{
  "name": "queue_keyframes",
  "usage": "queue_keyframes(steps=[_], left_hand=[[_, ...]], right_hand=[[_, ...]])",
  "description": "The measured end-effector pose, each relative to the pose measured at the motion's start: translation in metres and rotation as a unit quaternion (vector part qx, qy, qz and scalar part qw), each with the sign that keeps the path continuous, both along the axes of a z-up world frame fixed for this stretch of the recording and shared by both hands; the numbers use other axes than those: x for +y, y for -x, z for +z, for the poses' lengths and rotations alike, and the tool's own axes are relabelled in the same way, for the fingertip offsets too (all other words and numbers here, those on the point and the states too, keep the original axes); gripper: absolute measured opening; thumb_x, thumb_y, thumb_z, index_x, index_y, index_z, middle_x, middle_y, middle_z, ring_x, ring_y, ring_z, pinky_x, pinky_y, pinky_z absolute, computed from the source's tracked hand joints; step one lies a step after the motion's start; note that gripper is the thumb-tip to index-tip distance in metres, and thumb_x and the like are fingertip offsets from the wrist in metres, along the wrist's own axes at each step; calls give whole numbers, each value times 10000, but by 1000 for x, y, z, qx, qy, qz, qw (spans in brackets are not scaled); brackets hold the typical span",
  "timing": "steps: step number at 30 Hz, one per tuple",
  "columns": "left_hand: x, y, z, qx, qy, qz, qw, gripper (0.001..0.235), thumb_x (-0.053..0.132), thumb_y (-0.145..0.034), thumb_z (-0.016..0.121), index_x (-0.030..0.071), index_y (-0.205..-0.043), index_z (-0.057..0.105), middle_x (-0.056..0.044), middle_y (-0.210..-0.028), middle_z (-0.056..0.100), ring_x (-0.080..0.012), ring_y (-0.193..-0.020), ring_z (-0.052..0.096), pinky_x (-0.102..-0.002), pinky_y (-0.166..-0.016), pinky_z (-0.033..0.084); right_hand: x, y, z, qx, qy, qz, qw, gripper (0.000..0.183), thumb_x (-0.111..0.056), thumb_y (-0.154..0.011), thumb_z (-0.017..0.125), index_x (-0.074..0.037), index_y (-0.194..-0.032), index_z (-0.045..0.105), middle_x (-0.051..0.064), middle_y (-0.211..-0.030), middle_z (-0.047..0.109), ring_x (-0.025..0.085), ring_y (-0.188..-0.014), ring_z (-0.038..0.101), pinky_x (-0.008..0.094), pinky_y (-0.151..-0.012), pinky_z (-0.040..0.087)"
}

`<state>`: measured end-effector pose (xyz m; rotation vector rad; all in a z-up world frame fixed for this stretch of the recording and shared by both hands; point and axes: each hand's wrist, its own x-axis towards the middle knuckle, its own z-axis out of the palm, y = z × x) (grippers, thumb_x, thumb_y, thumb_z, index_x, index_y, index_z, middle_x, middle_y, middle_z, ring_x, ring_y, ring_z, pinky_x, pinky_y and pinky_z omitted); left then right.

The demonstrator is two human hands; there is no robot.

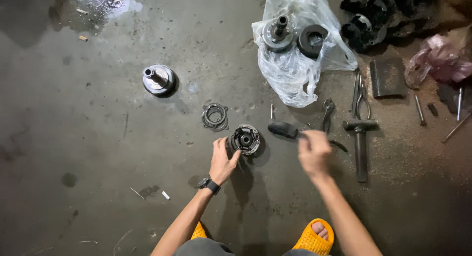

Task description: Disassembling a motorcycle engine or clutch component using hand tools.

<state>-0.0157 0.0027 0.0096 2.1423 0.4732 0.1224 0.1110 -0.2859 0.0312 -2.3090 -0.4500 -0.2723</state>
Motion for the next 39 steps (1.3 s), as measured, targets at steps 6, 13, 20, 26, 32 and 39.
queue_keyframes(steps=[6, 13, 20, 26, 32, 39], left_hand=[[2, 1, -31, 30, 32, 29, 999, 582, 243, -858, 771, -37, -1316, 544, -226, -1167, 606, -362, -1042, 644, -432, -913, 532], [11, -16, -56, 58, 58, 33, 996, 446, 253, -844, 773, -13, -1187, 672, -184, -990, 665, -319, -875, 684, -414, -812, 555], [-5, -21, -34, 6, 17, 43, 999, 364, 224, -738, 826, -6, -990, 700, -167, -899, 642, -331, -797, 645, -428, -730, 536], [4, -14, -9, -38, 39, -14, 998, 306, 229, -697, 843, 20, -887, 726, -151, -813, 649, -317, -736, 651, -414, -684, 533], [15, -28, -6, 12, 81, -85, 993, 345, 294, -744, 870, 7, -900, 760, -157, -801, 696, -279, -702, 674, -396, -664, 528], [7, -30, 7, 20, 202, -28, 979, 338, 288, -790, 801, -18, -924, 748, -151, -773, 754, -209, -675, 711, -332, -640, 557]], right_hand=[[133, -9, 21, 36, 84, 198, 976, 351, -168, -899, 731, 11, -1192, 659, 169, -1156, 672, 362, -1090, 633, 441, -896, 534], [147, -19, -35, 118, 214, 202, 948, 429, -163, -802, 770, -19, -1193, 668, 170, -1135, 651, 392, -1104, 575, 494, -909, 472], [112, -8, -55, 336, 42, 94, 936, 460, -88, -673, 839, 27, -1099, 708, 161, -983, 755, 270, -880, 727, 380, -805, 571], [93, 16, -36, 356, -49, 85, 929, 388, -87, -728, 804, 18, -1096, 736, 112, -916, 783, 165, -787, 724, 329, -739, 586], [99, 14, -9, 345, -13, 55, 937, 360, -87, -741, 813, 3, -1086, 759, 104, -864, 768, 167, -760, 703, 333, -730, 563], [75, 11, -75, 417, -227, 59, 878, 374, -93, -836, 781, 42, -1179, 717, 103, -1020, 757, 134, -896, 702, 293, -824, 576]])
